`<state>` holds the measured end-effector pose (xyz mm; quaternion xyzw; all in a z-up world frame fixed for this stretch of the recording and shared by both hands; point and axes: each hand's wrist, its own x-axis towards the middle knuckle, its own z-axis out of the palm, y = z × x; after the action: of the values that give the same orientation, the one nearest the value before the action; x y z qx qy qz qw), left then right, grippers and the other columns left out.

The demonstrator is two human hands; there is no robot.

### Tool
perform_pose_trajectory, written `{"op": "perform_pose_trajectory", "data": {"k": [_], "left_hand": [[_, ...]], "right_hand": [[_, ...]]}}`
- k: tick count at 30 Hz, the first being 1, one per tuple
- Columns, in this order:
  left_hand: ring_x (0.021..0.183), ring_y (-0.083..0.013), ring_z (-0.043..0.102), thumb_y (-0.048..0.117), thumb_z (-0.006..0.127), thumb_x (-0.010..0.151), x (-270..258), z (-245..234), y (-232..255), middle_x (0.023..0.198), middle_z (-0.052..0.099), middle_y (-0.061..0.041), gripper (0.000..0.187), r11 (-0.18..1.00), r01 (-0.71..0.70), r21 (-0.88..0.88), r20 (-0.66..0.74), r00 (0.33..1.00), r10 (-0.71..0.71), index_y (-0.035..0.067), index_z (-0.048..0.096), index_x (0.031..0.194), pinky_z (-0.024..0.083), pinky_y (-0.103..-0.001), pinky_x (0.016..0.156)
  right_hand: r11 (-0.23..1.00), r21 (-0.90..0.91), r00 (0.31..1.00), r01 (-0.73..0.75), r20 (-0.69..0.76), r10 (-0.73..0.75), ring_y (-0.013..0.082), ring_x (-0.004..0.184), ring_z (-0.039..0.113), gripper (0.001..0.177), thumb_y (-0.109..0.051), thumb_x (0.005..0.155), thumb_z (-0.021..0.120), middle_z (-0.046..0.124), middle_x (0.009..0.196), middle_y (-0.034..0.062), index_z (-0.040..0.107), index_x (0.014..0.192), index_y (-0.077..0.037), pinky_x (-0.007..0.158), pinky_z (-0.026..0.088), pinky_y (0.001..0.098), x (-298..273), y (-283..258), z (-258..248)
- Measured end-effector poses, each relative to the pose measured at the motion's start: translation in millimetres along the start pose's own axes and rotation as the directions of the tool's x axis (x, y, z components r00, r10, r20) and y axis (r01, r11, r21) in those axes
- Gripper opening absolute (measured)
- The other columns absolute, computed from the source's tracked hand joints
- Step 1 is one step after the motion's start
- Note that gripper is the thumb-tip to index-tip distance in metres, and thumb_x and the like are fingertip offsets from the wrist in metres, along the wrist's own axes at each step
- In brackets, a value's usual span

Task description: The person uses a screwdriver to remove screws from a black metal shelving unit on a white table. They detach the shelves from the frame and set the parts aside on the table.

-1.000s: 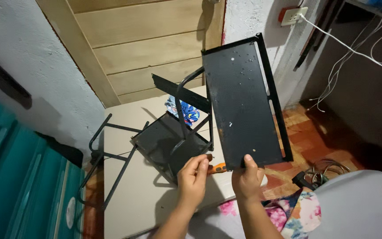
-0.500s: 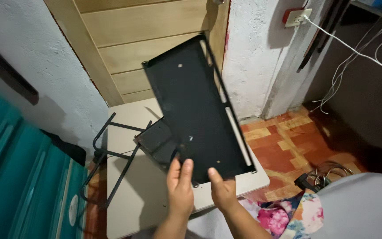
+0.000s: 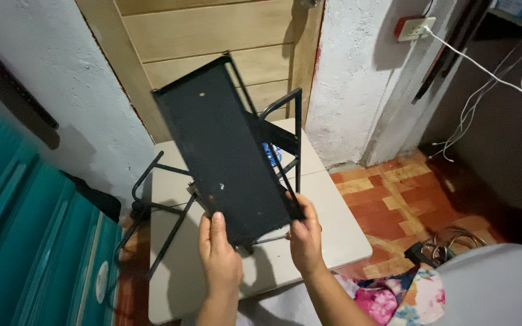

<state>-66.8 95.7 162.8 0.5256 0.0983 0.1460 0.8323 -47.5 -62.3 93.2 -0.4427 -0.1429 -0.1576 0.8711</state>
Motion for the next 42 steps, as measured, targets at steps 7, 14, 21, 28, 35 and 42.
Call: {"op": "perform_pose_trajectory", "data": {"k": [7, 14, 21, 28, 35, 42], "left_hand": [[0.104, -0.0146, 0.062, 0.026, 0.047, 0.107, 12.3, -23.1, 3.2, 0.117, 0.067, -0.010, 0.038, 0.976, -0.208, -0.067, -0.033, 0.978, 0.206, -0.002, 0.062, 0.127, 0.050, -0.030, 0.094], [0.097, -0.0180, 0.065, 0.025, 0.049, 0.108, 28.9, -47.5, -4.8, 0.109, 0.068, -0.011, 0.032, 0.965, -0.223, -0.139, -0.073, 0.974, 0.215, -0.002, 0.063, 0.119, 0.052, -0.031, 0.089], [0.103, -0.0148, 0.064, 0.023, 0.051, 0.105, 42.9, -65.4, -19.5, 0.114, 0.068, -0.009, 0.031, 0.963, -0.194, -0.188, -0.130, 0.977, 0.172, -0.002, 0.062, 0.118, 0.051, -0.029, 0.095], [0.105, -0.0161, 0.062, 0.024, 0.053, 0.106, 48.8, -76.6, -24.9, 0.116, 0.067, -0.010, 0.033, 0.966, -0.212, -0.145, -0.140, 0.971, 0.192, -0.004, 0.062, 0.120, 0.049, -0.031, 0.097], [0.106, -0.0181, 0.064, 0.027, 0.051, 0.106, 55.4, -86.6, -21.2, 0.115, 0.069, -0.011, 0.034, 0.991, -0.129, -0.029, -0.211, 0.970, 0.120, -0.002, 0.064, 0.120, 0.050, -0.032, 0.097], [0.113, -0.0143, 0.062, 0.025, 0.053, 0.104, 69.9, -111.8, -35.8, 0.122, 0.067, -0.007, 0.034, 0.993, -0.105, -0.056, -0.192, 0.977, 0.092, 0.000, 0.062, 0.125, 0.045, -0.029, 0.102]], "right_hand": [[0.988, -0.133, 0.994, 0.076, 0.085, -0.065, 0.0327, 0.148, 0.039, 0.096, -0.028, 0.082, 0.080, 0.038, 0.159, 0.0165, 0.029, 0.159, -0.003, 0.119, 0.036, 0.0462, 21.2, 3.7, 2.3], [0.965, -0.230, 0.976, -0.126, -0.203, 0.079, 0.0319, 0.146, 0.041, 0.099, -0.012, 0.082, 0.077, 0.032, 0.161, 0.0191, 0.015, 0.160, -0.005, 0.112, 0.043, 0.0446, 39.2, 34.5, -4.9], [0.955, 0.043, 0.909, -0.292, -0.298, 0.291, 0.0345, 0.124, 0.060, 0.062, -0.024, 0.093, 0.067, 0.054, 0.133, 0.0212, 0.035, 0.142, -0.004, 0.096, 0.051, 0.0438, 68.0, 50.5, 10.9], [0.791, 0.408, 0.785, -0.457, -0.233, 0.574, 0.0226, 0.086, 0.063, 0.053, -0.050, 0.107, 0.034, 0.071, 0.103, 0.0146, 0.058, 0.116, -0.004, 0.080, 0.052, 0.0379, 103.6, 72.2, 10.5], [0.740, 0.601, 0.781, -0.302, -0.288, 0.554, 0.0150, 0.059, 0.042, 0.053, -0.056, 0.107, 0.034, 0.053, 0.074, 0.0068, 0.053, 0.094, -0.008, 0.058, 0.039, 0.0321, 124.1, 104.0, -3.1], [0.761, 0.575, 0.746, -0.301, -0.354, 0.563, 0.0112, 0.047, 0.033, 0.056, -0.063, 0.104, 0.038, 0.038, 0.060, 0.0011, 0.042, 0.077, -0.013, 0.044, 0.027, 0.0265, 137.2, 90.4, -8.3]]}}
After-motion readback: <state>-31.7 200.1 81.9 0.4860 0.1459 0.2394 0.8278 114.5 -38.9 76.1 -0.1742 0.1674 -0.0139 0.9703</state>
